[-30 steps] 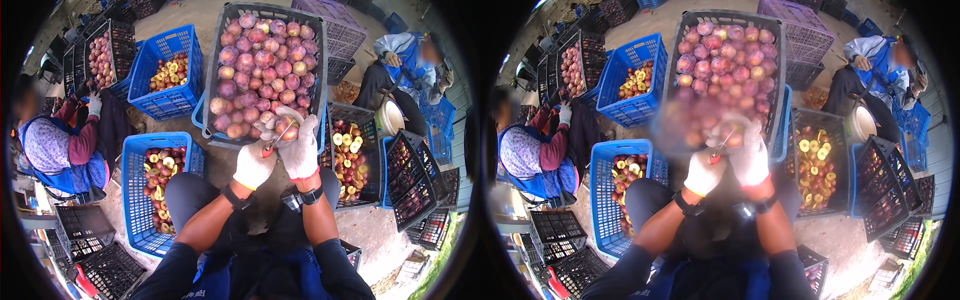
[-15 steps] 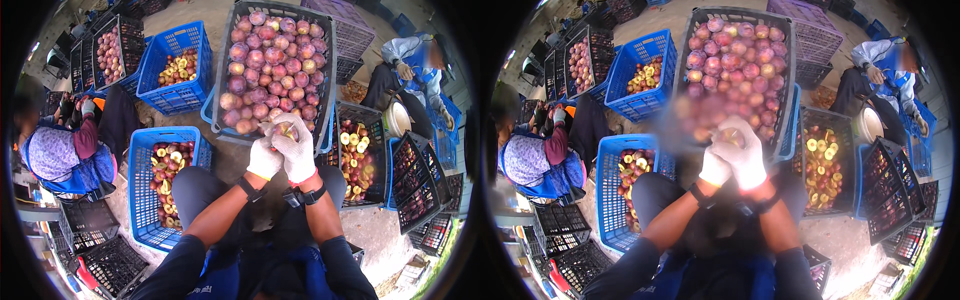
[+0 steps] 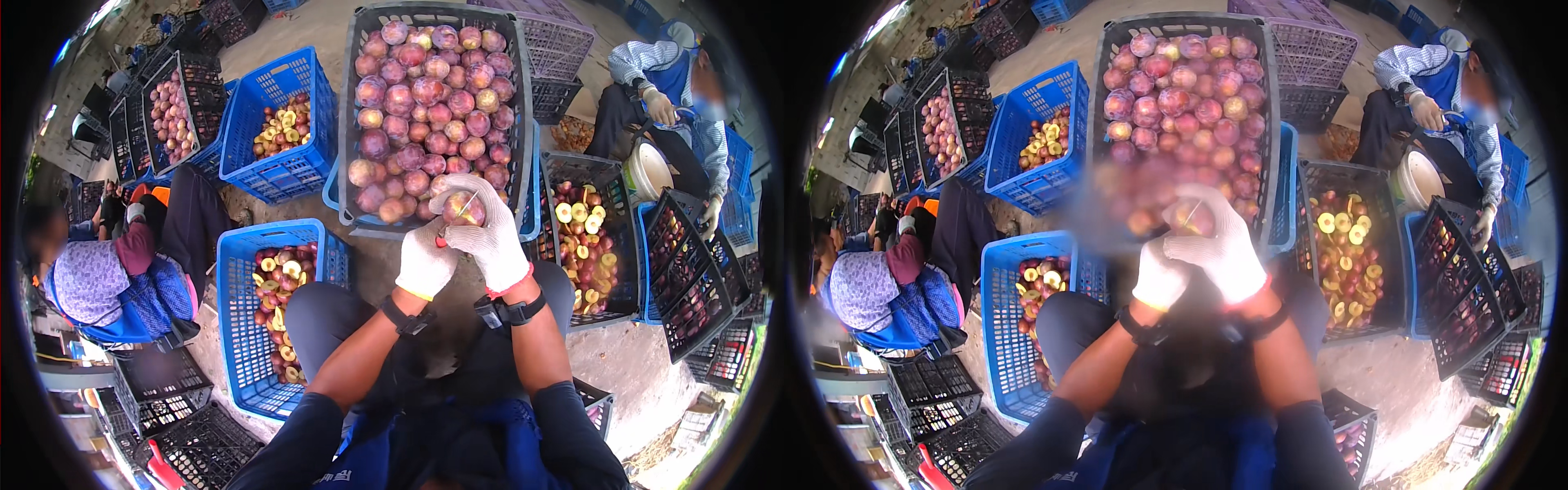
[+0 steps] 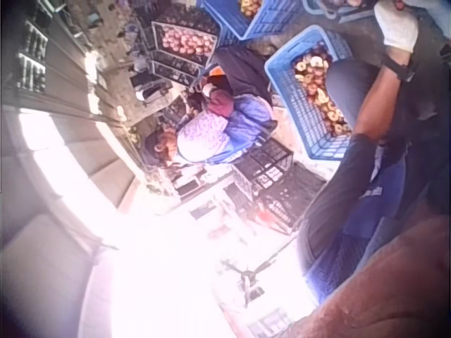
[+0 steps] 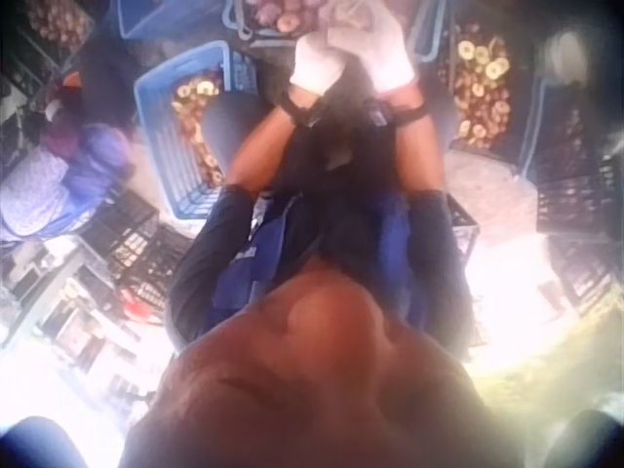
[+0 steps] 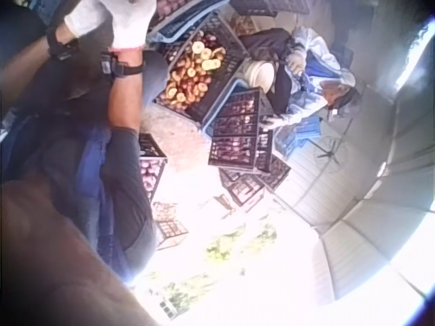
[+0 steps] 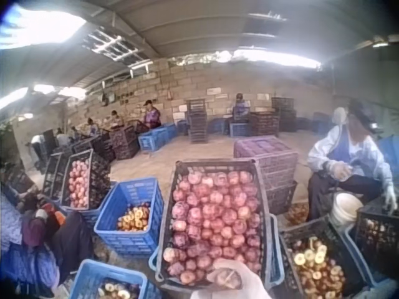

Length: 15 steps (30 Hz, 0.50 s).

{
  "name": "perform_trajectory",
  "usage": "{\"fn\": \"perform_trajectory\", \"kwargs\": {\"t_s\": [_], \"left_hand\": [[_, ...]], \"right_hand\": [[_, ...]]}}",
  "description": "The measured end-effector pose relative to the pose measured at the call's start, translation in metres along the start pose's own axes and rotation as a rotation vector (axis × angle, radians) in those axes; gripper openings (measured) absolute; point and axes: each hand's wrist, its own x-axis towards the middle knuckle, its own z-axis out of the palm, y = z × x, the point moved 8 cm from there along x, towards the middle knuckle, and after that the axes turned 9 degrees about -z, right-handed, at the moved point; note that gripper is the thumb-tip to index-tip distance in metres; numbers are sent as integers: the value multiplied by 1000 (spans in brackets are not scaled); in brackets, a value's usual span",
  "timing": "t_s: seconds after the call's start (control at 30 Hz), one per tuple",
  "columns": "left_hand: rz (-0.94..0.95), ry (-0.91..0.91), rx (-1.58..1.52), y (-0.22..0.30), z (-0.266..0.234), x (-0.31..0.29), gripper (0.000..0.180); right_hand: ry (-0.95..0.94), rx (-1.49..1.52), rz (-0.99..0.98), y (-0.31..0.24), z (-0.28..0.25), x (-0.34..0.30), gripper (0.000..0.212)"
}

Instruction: Cutting passion fruit in half and placing them into sorting crates.

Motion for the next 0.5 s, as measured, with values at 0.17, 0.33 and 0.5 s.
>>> {"fn": "perform_trajectory", "kwargs": {"t_s": [0.17,0.33,0.5], "left_hand": [[-30,11,-118,-11,4,-7,13],[-20,-54,-77,-23,10,-6,10],[-124,-140,34,-25,18,-5,14]], "right_hand": [[-76,-464,-84,-8,3,-3,49],[-83,-940,-413,-44,-2,-1,63],[-117,-991,-370,-35,-18,-6,65]]}}
